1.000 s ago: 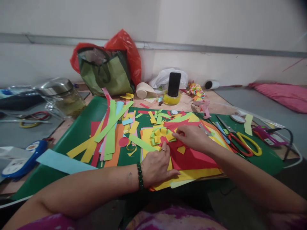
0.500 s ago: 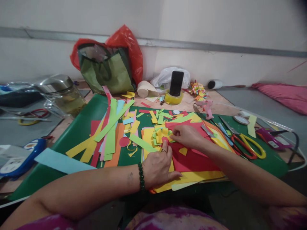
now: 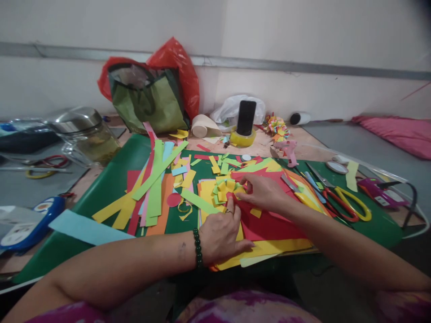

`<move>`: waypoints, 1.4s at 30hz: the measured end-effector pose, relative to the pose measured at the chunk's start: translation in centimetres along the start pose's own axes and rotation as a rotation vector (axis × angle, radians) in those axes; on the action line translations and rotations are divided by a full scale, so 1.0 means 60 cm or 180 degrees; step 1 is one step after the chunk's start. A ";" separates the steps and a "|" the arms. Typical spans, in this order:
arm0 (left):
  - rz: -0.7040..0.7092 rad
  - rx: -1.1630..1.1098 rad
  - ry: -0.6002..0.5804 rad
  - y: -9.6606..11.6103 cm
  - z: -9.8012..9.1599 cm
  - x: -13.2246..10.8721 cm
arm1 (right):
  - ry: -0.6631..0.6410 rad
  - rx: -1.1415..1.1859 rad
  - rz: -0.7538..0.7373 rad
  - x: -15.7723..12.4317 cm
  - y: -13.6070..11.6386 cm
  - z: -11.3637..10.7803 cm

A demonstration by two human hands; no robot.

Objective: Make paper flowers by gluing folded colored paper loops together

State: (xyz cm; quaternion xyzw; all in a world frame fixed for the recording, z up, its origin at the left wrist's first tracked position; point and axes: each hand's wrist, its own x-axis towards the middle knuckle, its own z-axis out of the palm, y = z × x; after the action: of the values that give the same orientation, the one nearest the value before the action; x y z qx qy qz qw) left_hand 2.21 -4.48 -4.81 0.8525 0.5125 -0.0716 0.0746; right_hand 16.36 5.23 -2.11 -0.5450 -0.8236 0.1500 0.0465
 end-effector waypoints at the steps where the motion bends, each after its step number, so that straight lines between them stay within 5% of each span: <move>1: 0.0002 -0.0004 0.0013 0.000 0.000 0.000 | 0.0099 0.0051 -0.0018 -0.002 0.003 -0.004; 12: -0.0059 0.0030 -0.0187 0.000 -0.009 -0.003 | 0.1284 0.0592 -0.0402 -0.076 0.092 -0.038; 21: -0.0104 0.0060 -0.0176 0.003 -0.010 -0.004 | 0.0621 0.0721 0.0033 -0.154 0.100 -0.013; 32: -0.0049 0.0296 -0.0023 0.005 -0.008 -0.007 | 0.0346 0.0655 0.0159 -0.178 0.089 0.003; 42: -0.0096 0.0168 -0.0037 0.004 -0.010 -0.008 | 0.0729 0.0511 0.0075 -0.174 0.145 -0.038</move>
State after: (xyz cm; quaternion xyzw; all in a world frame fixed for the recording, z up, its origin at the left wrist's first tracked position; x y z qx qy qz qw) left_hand 2.22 -4.87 -4.12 0.8459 0.5228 -0.0912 0.0540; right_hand 28.77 -0.68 -1.63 -0.5627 -0.7918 0.1528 0.1819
